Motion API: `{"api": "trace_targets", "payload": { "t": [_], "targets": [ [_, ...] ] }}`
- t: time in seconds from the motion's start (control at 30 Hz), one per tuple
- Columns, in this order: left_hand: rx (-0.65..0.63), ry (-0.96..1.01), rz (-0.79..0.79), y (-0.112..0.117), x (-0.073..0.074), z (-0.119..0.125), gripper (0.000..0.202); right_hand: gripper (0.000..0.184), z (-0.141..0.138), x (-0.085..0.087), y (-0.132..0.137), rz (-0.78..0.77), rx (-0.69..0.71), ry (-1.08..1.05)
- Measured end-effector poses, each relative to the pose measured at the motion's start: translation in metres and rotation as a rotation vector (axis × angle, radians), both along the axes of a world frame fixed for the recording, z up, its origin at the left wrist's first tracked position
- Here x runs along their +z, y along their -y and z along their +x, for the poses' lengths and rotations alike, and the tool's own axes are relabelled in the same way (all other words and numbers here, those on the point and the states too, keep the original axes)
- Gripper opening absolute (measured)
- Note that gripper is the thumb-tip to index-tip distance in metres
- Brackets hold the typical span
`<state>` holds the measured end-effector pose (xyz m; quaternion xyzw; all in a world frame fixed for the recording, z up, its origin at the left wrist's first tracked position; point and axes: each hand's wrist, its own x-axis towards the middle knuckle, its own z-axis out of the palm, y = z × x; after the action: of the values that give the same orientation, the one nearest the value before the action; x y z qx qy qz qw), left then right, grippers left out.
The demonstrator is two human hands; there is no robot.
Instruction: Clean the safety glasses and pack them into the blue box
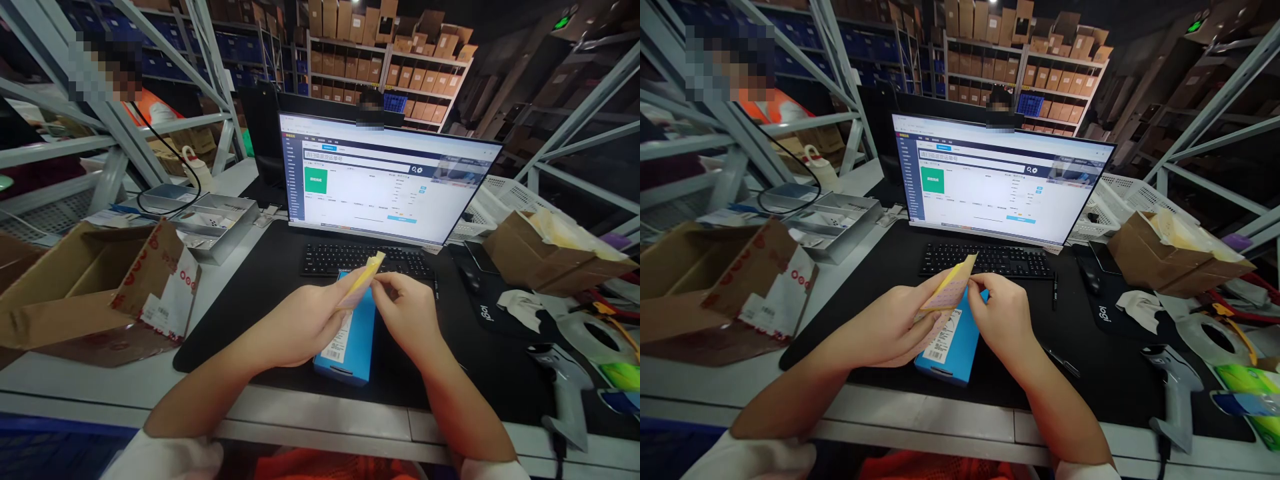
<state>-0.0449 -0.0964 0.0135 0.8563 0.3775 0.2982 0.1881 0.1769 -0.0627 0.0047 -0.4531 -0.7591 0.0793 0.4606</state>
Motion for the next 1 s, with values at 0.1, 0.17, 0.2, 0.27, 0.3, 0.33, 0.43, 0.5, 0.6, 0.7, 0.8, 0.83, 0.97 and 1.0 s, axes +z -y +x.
{"api": "trace_targets", "payload": {
  "t": [0.1,0.17,0.2,0.27,0.3,0.33,0.43,0.5,0.6,0.7,0.8,0.83,0.97,1.0],
  "targets": [
    [-0.06,0.011,-0.065,0.001,0.004,-0.001,0.071,0.019,0.006,0.006,0.002,-0.016,0.035,0.018],
    [-0.083,0.022,-0.091,0.0,0.005,-0.001,0.072,0.018,0.007,0.009,0.003,-0.01,0.046,0.018],
    [-0.085,0.029,-0.091,-0.001,0.005,-0.002,0.072,0.018,0.007,0.009,0.002,-0.003,0.048,0.014],
    [-0.077,0.045,-0.078,-0.004,0.003,-0.003,0.074,0.017,0.005,0.01,0.002,0.016,0.05,-0.002],
    [-0.071,0.056,-0.074,-0.005,0.002,-0.004,0.076,0.017,0.004,0.01,0.001,0.025,0.048,-0.012],
    [-0.068,0.068,-0.074,-0.006,0.001,-0.005,0.077,0.017,0.002,0.01,0.001,0.032,0.045,-0.022],
    [-0.063,0.105,-0.11,-0.01,-0.001,-0.009,0.078,0.016,-0.001,0.01,0.0,0.036,0.03,-0.059],
    [-0.055,0.133,-0.154,-0.012,0.0,-0.012,0.076,0.016,-0.001,0.011,0.0,0.028,0.029,-0.088],
    [-0.078,0.216,-0.239,-0.015,0.002,-0.016,0.077,0.015,0.001,0.014,0.0,0.002,0.054,-0.132],
    [-0.129,0.295,-0.308,-0.016,0.003,-0.017,0.079,0.014,0.002,0.015,-0.002,-0.035,0.092,-0.17],
    [-0.144,0.38,-0.357,-0.018,0.0,-0.015,0.077,0.013,0.005,0.011,-0.005,-0.097,0.129,-0.219],
    [-0.157,0.433,-0.397,-0.02,-0.001,-0.016,0.077,0.012,0.007,0.009,-0.006,-0.126,0.142,-0.243],
    [-0.176,0.669,-0.577,-0.036,-0.004,-0.029,0.086,0.013,0.022,0.006,-0.011,-0.2,0.154,-0.339],
    [-0.144,0.692,-0.576,-0.043,-0.005,-0.036,0.089,0.014,0.027,0.008,-0.012,-0.199,0.143,-0.328]
  ]
}}
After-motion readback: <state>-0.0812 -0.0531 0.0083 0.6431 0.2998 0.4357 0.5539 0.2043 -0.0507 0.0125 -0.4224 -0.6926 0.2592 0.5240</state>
